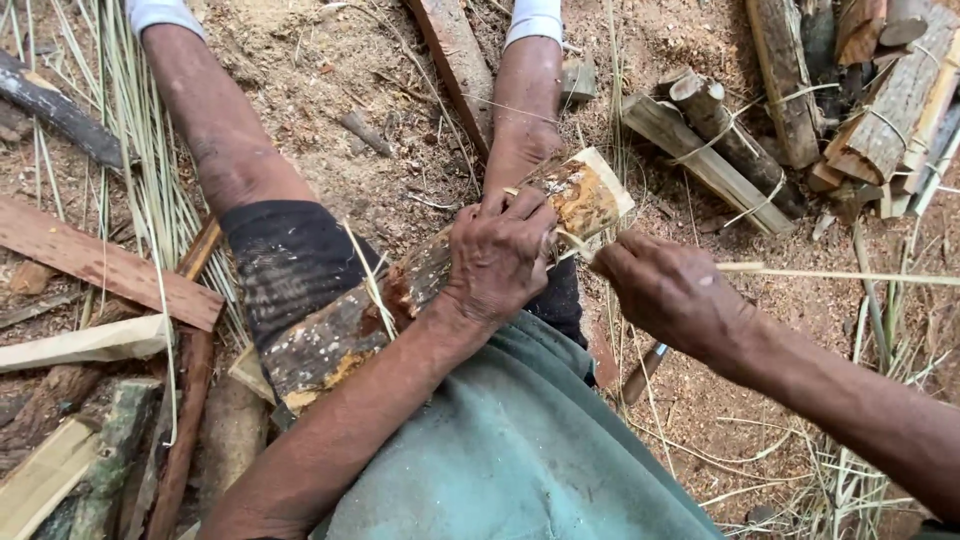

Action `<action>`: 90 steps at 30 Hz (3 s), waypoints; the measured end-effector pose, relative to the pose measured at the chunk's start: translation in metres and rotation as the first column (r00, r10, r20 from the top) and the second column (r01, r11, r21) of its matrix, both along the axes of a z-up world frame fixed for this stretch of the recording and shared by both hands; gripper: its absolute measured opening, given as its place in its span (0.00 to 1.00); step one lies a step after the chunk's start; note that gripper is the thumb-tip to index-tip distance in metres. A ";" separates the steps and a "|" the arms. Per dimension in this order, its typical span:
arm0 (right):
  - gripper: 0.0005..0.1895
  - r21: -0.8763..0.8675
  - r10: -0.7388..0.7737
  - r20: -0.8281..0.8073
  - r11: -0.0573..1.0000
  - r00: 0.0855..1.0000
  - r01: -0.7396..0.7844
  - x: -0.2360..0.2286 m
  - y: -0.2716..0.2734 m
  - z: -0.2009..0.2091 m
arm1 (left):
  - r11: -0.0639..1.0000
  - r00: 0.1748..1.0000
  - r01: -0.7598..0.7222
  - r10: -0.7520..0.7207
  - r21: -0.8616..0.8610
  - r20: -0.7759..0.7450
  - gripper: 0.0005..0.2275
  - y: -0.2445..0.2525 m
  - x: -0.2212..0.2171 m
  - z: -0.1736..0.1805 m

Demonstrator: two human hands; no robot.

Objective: Bundling pieces of wood together and tying them with a flexible strip

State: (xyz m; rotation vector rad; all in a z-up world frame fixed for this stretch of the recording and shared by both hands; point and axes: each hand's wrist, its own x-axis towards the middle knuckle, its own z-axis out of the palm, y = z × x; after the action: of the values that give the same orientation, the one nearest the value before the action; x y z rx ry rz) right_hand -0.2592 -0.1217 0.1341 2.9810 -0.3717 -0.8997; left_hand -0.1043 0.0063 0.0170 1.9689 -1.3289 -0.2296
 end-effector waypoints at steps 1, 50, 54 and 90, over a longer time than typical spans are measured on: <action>0.09 0.245 -0.224 -0.066 0.941 0.972 0.234 0.010 0.004 0.011 | 1.000 1.000 0.019 -0.019 0.009 0.007 0.03 0.000 0.002 0.006; 0.13 0.469 -0.110 -0.227 0.859 0.968 0.208 0.014 -0.032 0.026 | 0.991 0.999 0.027 -0.030 -0.134 -0.018 0.05 0.015 0.008 0.063; 0.11 0.513 -0.268 -0.584 0.610 0.766 0.605 0.037 -0.024 0.041 | 0.994 1.000 0.011 -0.012 -0.110 -0.004 0.03 0.015 0.007 0.060; 0.02 0.680 -0.244 0.589 0.665 0.771 -0.309 0.054 -0.023 -0.002 | 0.996 0.998 0.030 -0.035 -0.090 -0.055 0.11 0.012 0.010 0.043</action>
State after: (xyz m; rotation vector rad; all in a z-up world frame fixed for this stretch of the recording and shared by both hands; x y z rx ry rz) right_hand -0.2055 -0.1447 0.1324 4.0054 0.1517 0.1313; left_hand -0.0946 0.0188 0.0603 1.8549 -1.3139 -0.2358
